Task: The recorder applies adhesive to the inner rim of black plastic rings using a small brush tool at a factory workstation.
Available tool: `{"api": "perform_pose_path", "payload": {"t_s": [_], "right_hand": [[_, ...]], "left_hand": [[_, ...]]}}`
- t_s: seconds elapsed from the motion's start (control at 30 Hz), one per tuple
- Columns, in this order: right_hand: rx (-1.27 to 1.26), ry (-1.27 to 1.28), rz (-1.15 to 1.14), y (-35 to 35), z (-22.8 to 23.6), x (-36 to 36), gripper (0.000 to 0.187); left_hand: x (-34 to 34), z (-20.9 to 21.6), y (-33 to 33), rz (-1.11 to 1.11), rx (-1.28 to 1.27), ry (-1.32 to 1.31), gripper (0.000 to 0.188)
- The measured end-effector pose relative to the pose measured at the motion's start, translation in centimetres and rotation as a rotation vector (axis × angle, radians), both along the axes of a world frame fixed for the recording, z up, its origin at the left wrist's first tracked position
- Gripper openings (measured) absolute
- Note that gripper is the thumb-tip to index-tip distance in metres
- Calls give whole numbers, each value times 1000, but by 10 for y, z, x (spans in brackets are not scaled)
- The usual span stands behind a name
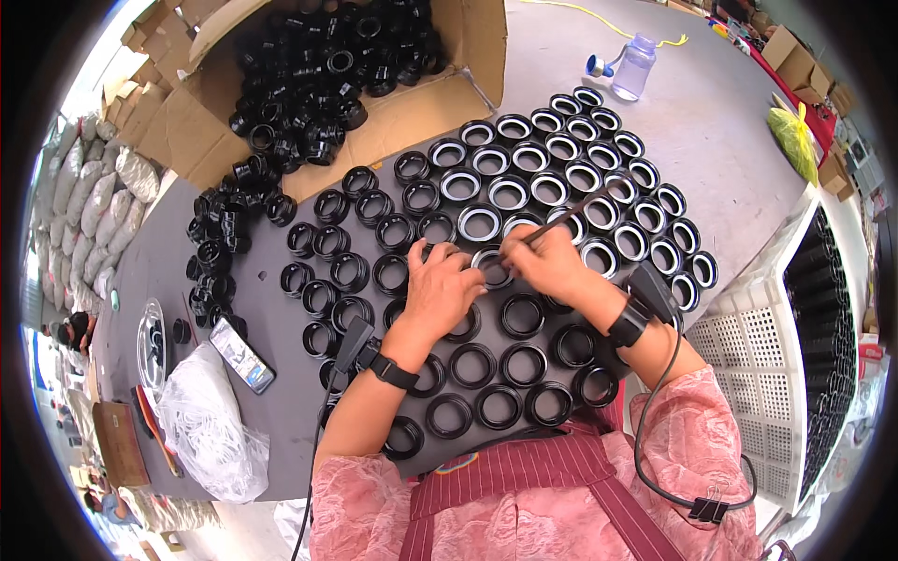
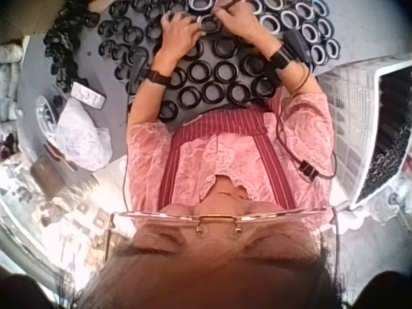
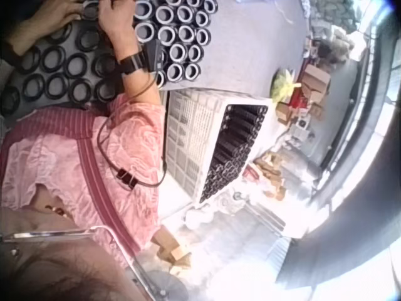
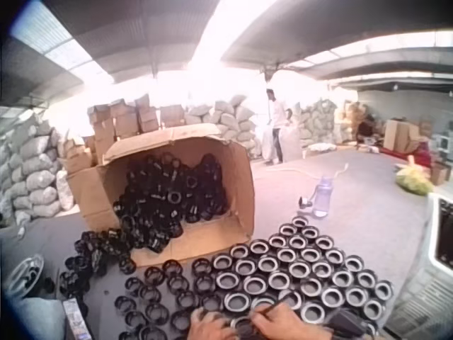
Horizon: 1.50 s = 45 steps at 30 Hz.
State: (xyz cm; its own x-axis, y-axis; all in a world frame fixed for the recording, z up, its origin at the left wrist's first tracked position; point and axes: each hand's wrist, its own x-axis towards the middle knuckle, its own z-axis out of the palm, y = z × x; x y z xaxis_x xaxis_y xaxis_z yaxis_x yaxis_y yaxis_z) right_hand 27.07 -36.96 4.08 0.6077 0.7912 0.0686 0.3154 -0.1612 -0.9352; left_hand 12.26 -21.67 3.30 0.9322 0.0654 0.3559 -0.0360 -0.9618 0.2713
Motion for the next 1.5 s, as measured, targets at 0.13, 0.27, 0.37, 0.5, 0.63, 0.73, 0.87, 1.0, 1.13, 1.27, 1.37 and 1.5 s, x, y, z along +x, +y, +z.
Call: {"api": "perform_pose_path", "payload": {"t_s": [0.13, 0.27, 0.37, 0.5, 0.63, 0.73, 0.87, 1.0, 1.13, 1.27, 1.37, 1.5], "right_hand": [[262, 90, -214, -30, 27, 9, 21], [232, 206, -259, -56, 24, 6, 23], [211, 231, -247, -62, 20, 4, 23], [142, 162, -218, -59, 17, 7, 24], [37, -117, -136, -51, 9, 8, 20], [53, -348, -88, -40, 3, 2, 17], [-51, -142, 50, -39, 17, -6, 19], [25, -82, -113, -47, 16, 23, 21], [32, -145, -180, -39, 10, 38, 21], [-93, -316, -143, -41, 13, 38, 21], [-88, -228, -143, -47, 13, 38, 21], [27, -94, -100, -43, 13, 28, 23]], "left_hand": [[3, 19, 1, 39, -139, 93, 10], [15, 9, 10, 55, -239, 98, 22], [27, 2, 8, 104, -120, 82, 22], [34, 1, 4, 197, 76, -44, 12], [29, 13, -7, 157, 112, -101, 13], [22, 12, -11, 78, 65, -35, 19], [14, 20, -11, 43, 21, 143, 30], [25, 24, -12, 19, -16, -74, 34], [56, 16, -16, -10, 72, -33, 35], [67, 13, -17, -20, 8, 71, 39], [64, 15, -22, -56, -9, 71, 35], [59, 15, -28, -28, 21, -16, 30]]}}
